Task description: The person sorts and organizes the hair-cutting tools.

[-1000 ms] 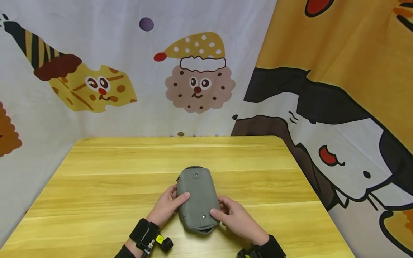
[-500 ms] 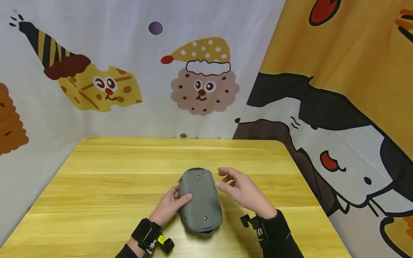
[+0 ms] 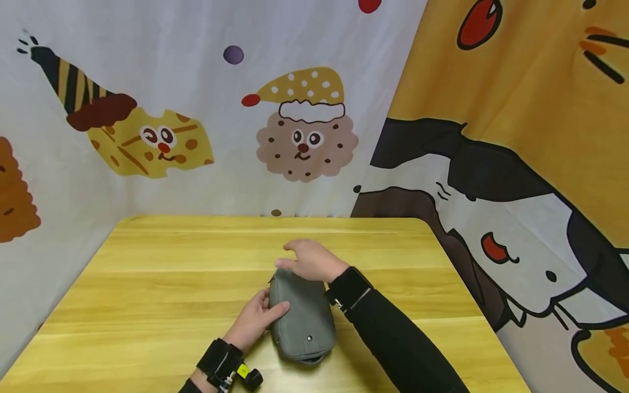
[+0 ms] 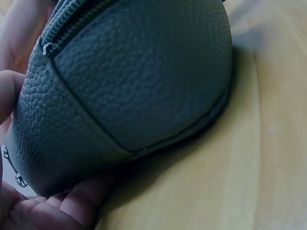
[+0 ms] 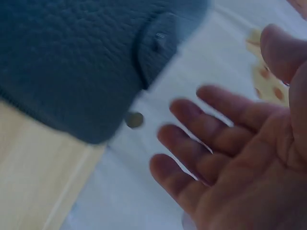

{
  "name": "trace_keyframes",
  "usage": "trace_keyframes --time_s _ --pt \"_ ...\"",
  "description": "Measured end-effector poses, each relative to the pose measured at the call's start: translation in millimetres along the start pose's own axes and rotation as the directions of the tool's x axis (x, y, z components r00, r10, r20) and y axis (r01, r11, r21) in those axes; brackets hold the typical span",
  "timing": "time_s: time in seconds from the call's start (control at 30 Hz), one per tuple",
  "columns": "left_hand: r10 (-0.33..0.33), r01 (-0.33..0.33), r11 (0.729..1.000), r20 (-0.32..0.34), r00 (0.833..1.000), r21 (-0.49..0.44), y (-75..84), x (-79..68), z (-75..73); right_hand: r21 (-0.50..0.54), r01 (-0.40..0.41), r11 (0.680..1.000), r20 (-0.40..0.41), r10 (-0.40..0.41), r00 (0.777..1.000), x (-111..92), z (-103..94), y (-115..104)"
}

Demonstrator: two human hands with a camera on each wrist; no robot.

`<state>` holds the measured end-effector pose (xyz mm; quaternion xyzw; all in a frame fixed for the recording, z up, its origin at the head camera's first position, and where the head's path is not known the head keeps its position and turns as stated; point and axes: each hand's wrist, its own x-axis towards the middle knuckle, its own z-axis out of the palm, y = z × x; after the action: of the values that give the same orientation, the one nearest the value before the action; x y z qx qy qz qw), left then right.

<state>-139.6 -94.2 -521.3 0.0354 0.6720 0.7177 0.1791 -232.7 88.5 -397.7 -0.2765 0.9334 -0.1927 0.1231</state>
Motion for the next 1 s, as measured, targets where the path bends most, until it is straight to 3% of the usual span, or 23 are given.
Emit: trace_keyframes --time_s 0.1,0.2,0.57,0.8,1.0 --pt "-0.006 0.006 1.0 0.016 1.0 -0.004 -0.6 -0.8 0.0 -0.055 0.028 0.998 0.137 -0.02 0.99 11.6 9.6 -5.4" --pt "-0.006 0.006 1.0 0.023 1.0 -0.001 0.5 -2.0 0.5 -0.092 0.07 0.993 0.205 -0.05 0.978 17.7 17.2 -10.1" --pt "0.026 -0.025 0.998 -0.012 1.0 0.049 0.6 -1.6 0.6 -0.145 0.221 0.964 0.277 -0.175 0.945 16.0 20.2 -28.2" --pt "-0.002 0.006 0.998 -0.045 0.999 0.069 -1.0 -0.3 1.2 -0.191 0.281 0.94 0.33 -0.208 0.921 8.9 15.0 -35.8" --pt "0.004 -0.003 1.0 -0.007 1.0 0.031 -1.0 -1.3 0.4 -0.213 0.298 0.93 0.33 -0.218 0.918 8.0 9.2 -31.7"
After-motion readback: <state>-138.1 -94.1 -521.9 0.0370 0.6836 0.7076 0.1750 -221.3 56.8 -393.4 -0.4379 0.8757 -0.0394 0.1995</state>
